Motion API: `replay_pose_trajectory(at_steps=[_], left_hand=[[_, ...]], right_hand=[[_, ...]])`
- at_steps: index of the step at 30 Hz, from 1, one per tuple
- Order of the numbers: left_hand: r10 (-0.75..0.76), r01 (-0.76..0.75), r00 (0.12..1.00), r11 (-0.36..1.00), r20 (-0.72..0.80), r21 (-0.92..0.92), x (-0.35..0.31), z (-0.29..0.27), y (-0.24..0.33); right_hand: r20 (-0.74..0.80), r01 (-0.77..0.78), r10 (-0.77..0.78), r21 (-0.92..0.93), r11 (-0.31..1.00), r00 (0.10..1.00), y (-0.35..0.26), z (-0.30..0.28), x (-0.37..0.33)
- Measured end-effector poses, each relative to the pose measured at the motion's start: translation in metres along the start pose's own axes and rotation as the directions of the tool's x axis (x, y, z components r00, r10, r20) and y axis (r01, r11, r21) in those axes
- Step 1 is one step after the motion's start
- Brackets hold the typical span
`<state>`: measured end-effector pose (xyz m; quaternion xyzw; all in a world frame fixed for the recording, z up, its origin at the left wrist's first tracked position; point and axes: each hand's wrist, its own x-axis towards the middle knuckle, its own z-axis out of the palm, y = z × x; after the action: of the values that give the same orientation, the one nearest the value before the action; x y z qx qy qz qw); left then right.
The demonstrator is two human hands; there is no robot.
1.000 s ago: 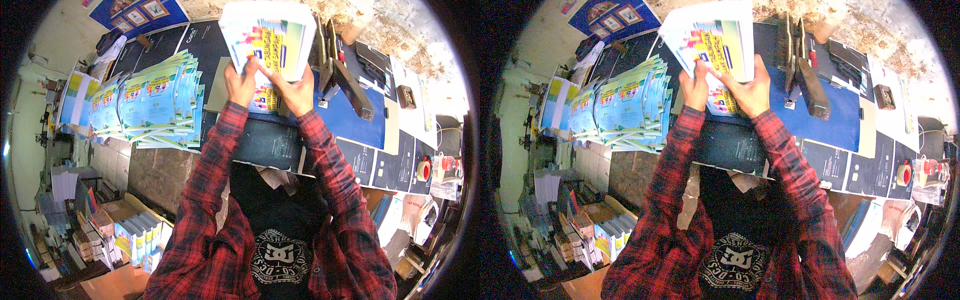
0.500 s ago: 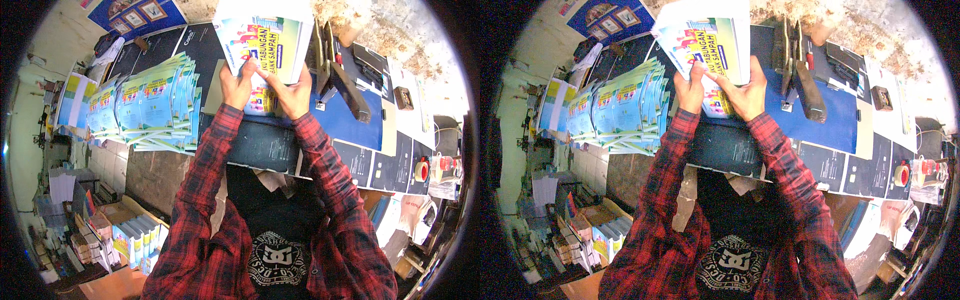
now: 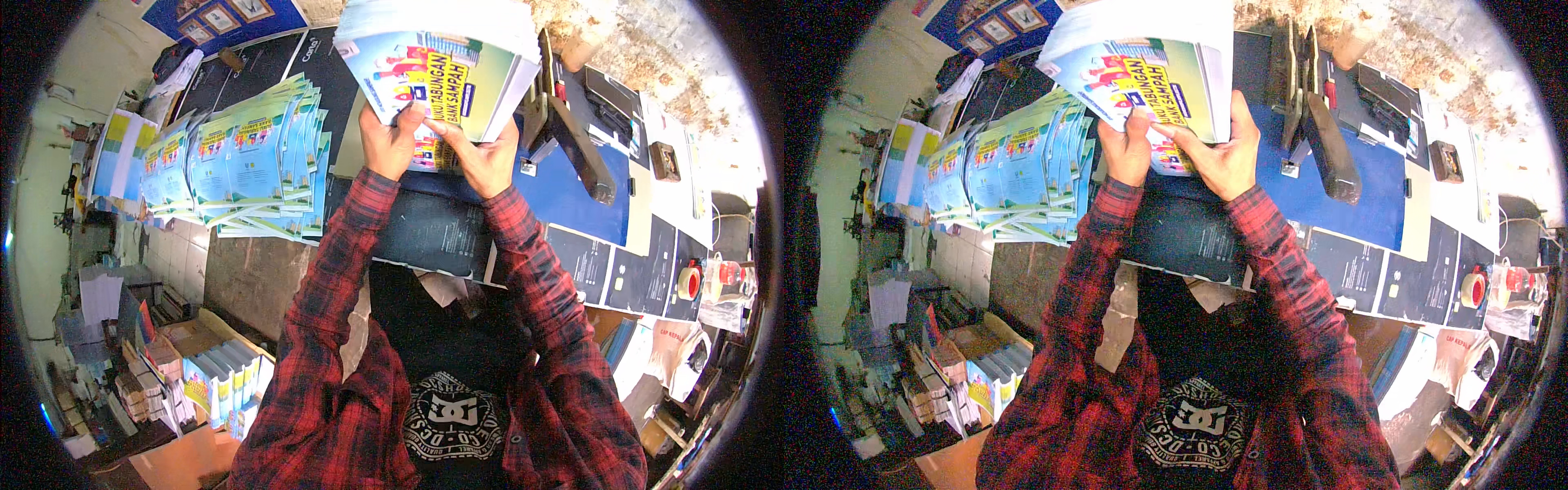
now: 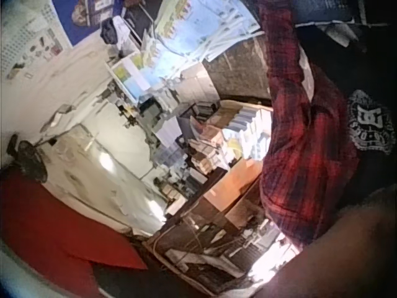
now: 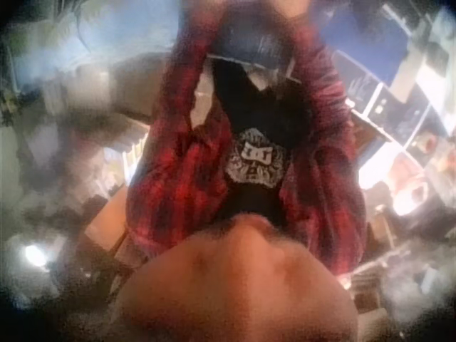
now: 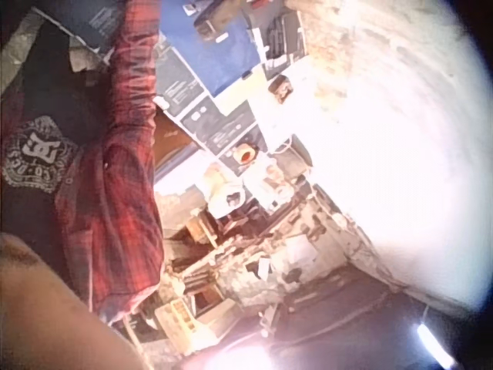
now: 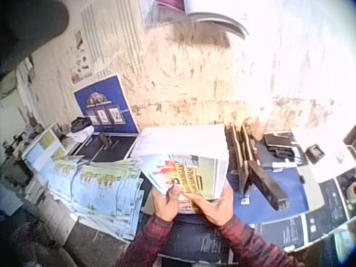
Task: The person aligns a stack of printed paper sheets on a manual paper cutter and uses the guillotine blade to trim the edges. They repeatedly adjust the stack, lower the cutting arm to slice the paper, and move the cut sheets aside to continue processing the batch.
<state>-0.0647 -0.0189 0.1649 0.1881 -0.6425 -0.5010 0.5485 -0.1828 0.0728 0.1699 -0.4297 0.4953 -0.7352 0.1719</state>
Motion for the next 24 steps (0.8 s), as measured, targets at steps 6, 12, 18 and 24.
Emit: replay_pose_trajectory(at_steps=[6,12,18,24], left_hand=[[-0.026,0.028,0.999,0.997,-0.030,0.066,-0.020,-0.002,-0.021],[0.058,-0.060,0.998,0.995,0.033,0.077,-0.007,0.006,0.011],[-0.029,0.031,0.997,0.999,-0.066,0.023,-0.023,0.004,-0.024],[-0.063,0.066,0.995,0.997,-0.074,0.032,-0.015,0.002,-0.004]], right_hand=[[-0.078,-0.003,0.004,0.006,1.000,0.997,0.018,0.004,-0.020],[-0.016,-0.010,0.011,0.065,0.998,1.000,0.000,-0.002,-0.009],[-0.076,0.011,-0.015,-0.045,0.999,0.997,0.026,-0.003,-0.018],[-0.058,-0.008,0.012,0.078,0.997,0.998,0.010,0.006,-0.019]])
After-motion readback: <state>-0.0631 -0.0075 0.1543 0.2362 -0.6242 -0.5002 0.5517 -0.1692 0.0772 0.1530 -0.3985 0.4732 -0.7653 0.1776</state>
